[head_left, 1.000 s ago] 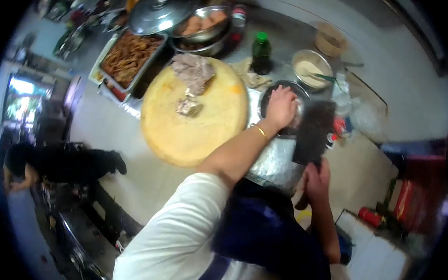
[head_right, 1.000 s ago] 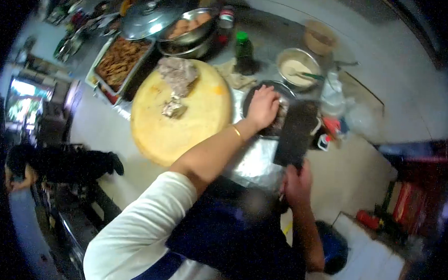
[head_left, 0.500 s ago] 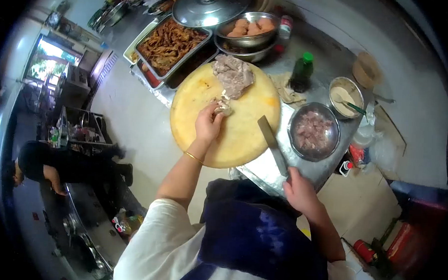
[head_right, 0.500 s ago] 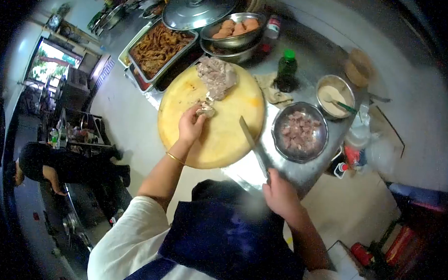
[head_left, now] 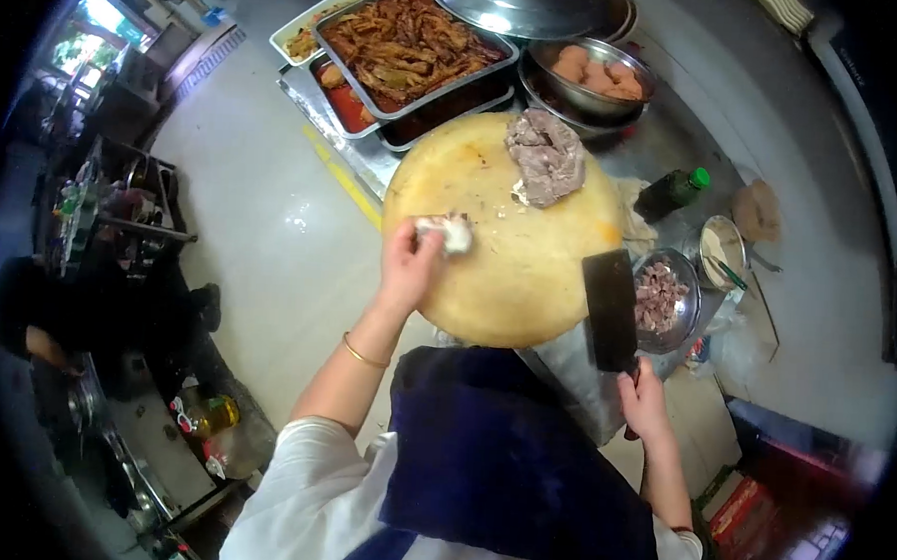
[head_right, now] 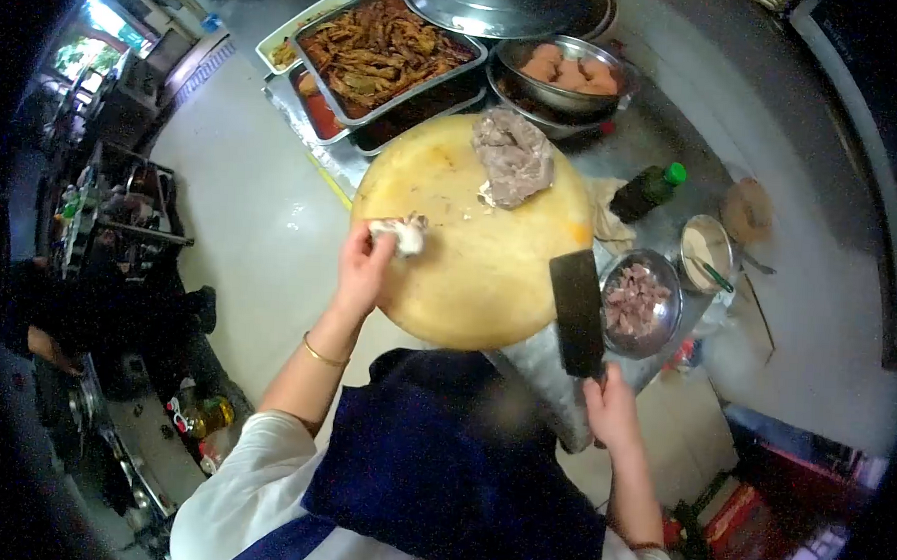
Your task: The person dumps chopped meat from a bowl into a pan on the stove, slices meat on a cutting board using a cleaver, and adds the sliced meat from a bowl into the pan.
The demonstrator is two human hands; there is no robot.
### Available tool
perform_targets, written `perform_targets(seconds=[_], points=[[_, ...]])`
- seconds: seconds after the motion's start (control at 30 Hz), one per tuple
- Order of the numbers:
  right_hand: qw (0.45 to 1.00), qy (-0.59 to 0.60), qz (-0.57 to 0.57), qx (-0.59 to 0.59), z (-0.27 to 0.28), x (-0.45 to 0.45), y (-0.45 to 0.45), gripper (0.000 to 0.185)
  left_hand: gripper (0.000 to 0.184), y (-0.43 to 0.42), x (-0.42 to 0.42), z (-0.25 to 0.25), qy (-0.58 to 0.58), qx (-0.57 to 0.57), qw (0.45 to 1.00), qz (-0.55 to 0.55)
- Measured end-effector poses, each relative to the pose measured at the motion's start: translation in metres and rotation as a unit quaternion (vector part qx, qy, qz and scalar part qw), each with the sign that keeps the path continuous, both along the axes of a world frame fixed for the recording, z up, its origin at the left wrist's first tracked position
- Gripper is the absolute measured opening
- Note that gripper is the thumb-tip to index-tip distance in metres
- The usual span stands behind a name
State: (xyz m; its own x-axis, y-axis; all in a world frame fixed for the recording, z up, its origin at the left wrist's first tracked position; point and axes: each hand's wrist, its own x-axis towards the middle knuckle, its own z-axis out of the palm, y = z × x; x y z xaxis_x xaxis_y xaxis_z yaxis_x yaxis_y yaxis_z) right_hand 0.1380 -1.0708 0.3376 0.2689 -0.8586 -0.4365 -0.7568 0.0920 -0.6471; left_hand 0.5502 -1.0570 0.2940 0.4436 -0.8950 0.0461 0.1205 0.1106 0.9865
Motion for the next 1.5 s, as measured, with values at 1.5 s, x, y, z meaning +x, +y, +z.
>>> perform_targets(seconds=[1.5], points=[[0.969,0.120,0.195,-0.096,-0.008,0.242,-0.037,0.033,0.028,0.002,0.047,-0.053,-0.423,-0.068,0.895,-0.123]])
